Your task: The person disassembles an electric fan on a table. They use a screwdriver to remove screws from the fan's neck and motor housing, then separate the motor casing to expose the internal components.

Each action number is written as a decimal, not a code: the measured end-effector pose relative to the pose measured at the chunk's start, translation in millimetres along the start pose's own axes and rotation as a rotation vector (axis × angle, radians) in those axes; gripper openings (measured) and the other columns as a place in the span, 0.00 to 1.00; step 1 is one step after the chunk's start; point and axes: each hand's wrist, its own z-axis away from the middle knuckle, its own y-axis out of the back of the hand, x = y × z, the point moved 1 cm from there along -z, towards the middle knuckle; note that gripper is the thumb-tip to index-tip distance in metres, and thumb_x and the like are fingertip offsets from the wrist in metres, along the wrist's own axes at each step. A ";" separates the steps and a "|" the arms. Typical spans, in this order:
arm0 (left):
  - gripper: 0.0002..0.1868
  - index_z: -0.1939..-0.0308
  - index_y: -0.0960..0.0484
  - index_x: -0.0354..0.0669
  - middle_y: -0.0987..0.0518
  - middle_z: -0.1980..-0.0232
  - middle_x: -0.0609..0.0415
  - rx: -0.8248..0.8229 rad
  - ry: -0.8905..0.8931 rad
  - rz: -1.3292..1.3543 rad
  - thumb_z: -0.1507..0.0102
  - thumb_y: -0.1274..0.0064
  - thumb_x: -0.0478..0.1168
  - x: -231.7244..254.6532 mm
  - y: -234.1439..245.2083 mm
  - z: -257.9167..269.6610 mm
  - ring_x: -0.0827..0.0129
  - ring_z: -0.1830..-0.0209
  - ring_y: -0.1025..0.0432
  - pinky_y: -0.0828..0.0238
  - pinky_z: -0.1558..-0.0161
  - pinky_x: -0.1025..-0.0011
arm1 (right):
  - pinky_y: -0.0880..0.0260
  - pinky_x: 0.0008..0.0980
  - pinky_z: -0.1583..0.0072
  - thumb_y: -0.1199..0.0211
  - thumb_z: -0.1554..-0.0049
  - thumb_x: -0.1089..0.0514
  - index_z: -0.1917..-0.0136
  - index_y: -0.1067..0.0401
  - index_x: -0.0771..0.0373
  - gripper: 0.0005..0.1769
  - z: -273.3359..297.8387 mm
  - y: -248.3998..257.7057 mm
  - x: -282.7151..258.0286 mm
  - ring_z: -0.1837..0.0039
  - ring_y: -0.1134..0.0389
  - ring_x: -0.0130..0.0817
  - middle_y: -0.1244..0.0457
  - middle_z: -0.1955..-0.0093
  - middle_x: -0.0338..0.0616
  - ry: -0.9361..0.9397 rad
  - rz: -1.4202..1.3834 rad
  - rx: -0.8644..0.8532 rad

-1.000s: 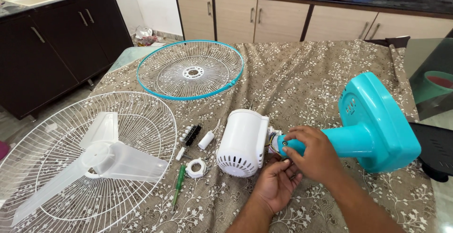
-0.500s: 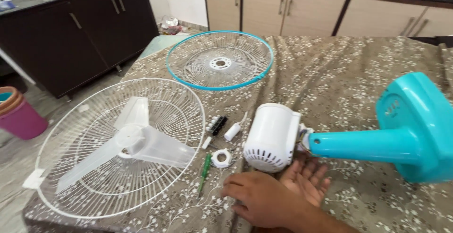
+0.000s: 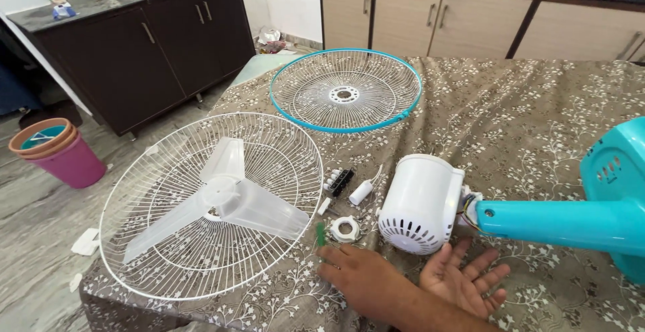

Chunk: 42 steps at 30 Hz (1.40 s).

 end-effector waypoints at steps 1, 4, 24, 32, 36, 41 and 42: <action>0.35 0.24 0.34 0.64 0.33 0.23 0.46 0.006 0.000 -0.006 0.33 0.47 0.65 -0.2 -1.0 0.2 0.48 0.27 0.34 0.30 0.42 0.51 | 0.34 0.40 0.37 0.39 0.51 0.66 0.36 0.31 0.64 0.28 1.4 -1.0 0.6 0.33 0.39 0.45 0.43 0.26 0.50 0.005 0.004 0.016; 0.35 0.25 0.33 0.64 0.32 0.24 0.45 0.028 -0.004 -0.016 0.33 0.46 0.64 -0.8 -3.5 0.8 0.48 0.27 0.34 0.29 0.43 0.52 | 0.32 0.38 0.38 0.39 0.51 0.66 0.36 0.30 0.63 0.27 3.7 -3.1 1.2 0.35 0.37 0.43 0.40 0.28 0.47 0.046 0.029 0.054; 0.32 0.27 0.34 0.56 0.29 0.28 0.43 0.108 -0.019 0.008 0.33 0.48 0.59 0.5 -16.2 5.3 0.47 0.32 0.30 0.28 0.47 0.53 | 0.28 0.40 0.52 0.36 0.52 0.63 0.46 0.28 0.59 0.19 0.8 10.3 -2.8 0.44 0.32 0.42 0.36 0.37 0.47 0.016 0.096 0.019; 0.32 0.28 0.32 0.59 0.27 0.30 0.44 0.131 -0.036 -0.052 0.34 0.49 0.60 -2.8 -8.0 -3.4 0.48 0.34 0.31 0.28 0.50 0.55 | 0.30 0.42 0.52 0.39 0.46 0.58 0.44 0.28 0.53 0.15 8.3 28.1 -12.6 0.53 0.30 0.40 0.33 0.39 0.43 0.183 0.067 0.284; 0.30 0.25 0.38 0.60 0.28 0.27 0.48 0.052 0.042 -0.119 0.29 0.48 0.55 -8.3 6.2 -11.4 0.54 0.31 0.31 0.27 0.48 0.57 | 0.31 0.42 0.55 0.38 0.43 0.58 0.45 0.31 0.56 0.12 26.6 36.6 -14.4 0.56 0.30 0.38 0.31 0.48 0.39 0.096 -0.186 0.403; 0.35 0.24 0.41 0.55 0.23 0.31 0.50 0.334 -0.026 -0.566 0.33 0.44 0.48 -25.9 23.5 -30.9 0.64 0.37 0.25 0.23 0.52 0.64 | 0.28 0.41 0.52 0.42 0.35 0.60 0.44 0.32 0.60 0.06 52.5 52.0 -6.5 0.56 0.28 0.37 0.29 0.52 0.45 -0.051 -0.295 0.654; 0.36 0.24 0.41 0.54 0.22 0.32 0.53 0.393 -0.018 -0.683 0.34 0.43 0.49 -28.8 25.5 -35.5 0.67 0.38 0.24 0.22 0.52 0.66 | 0.26 0.39 0.52 0.44 0.34 0.60 0.44 0.33 0.60 0.05 58.2 55.0 -4.3 0.55 0.27 0.36 0.29 0.52 0.45 -0.107 -0.392 0.665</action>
